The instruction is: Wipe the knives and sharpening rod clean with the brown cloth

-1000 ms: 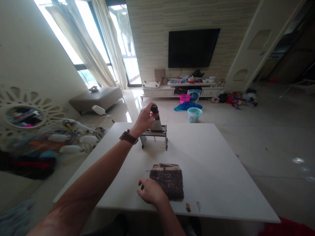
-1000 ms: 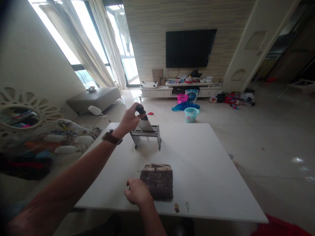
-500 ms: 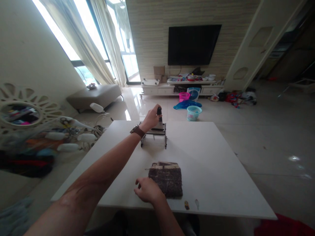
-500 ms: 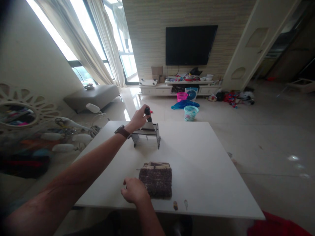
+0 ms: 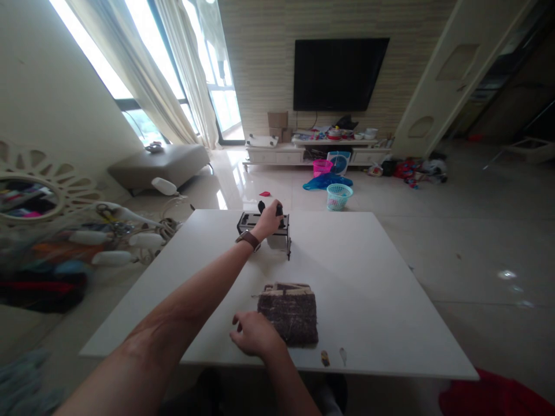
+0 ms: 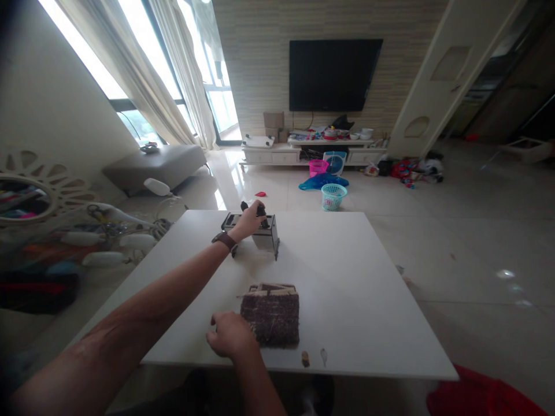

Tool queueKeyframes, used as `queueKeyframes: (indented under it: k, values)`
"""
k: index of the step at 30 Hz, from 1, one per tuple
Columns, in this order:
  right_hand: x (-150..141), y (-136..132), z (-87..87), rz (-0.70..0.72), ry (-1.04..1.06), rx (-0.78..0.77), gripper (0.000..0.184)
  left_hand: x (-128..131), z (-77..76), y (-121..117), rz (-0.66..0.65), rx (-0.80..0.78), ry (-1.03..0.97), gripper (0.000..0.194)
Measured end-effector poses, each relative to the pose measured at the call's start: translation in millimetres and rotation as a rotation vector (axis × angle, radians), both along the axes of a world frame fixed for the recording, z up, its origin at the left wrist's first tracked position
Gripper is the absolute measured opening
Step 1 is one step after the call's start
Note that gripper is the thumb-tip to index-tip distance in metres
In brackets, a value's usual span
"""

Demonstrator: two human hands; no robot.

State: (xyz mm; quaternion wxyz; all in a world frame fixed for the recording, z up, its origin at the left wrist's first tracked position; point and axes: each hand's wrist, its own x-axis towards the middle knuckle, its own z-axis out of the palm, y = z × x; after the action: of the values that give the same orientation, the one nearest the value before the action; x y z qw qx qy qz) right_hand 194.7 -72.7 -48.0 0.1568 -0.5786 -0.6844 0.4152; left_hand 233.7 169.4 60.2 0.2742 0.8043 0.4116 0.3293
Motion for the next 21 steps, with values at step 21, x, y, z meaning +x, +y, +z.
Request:
queueKeyframes:
  k: [21]
  values:
    - [10.4,19.9,7.6,-0.807,1.424,-0.15,0.026,-128.5,-116.4,-174.0,-0.041,-1.118,-0.95,0.033]
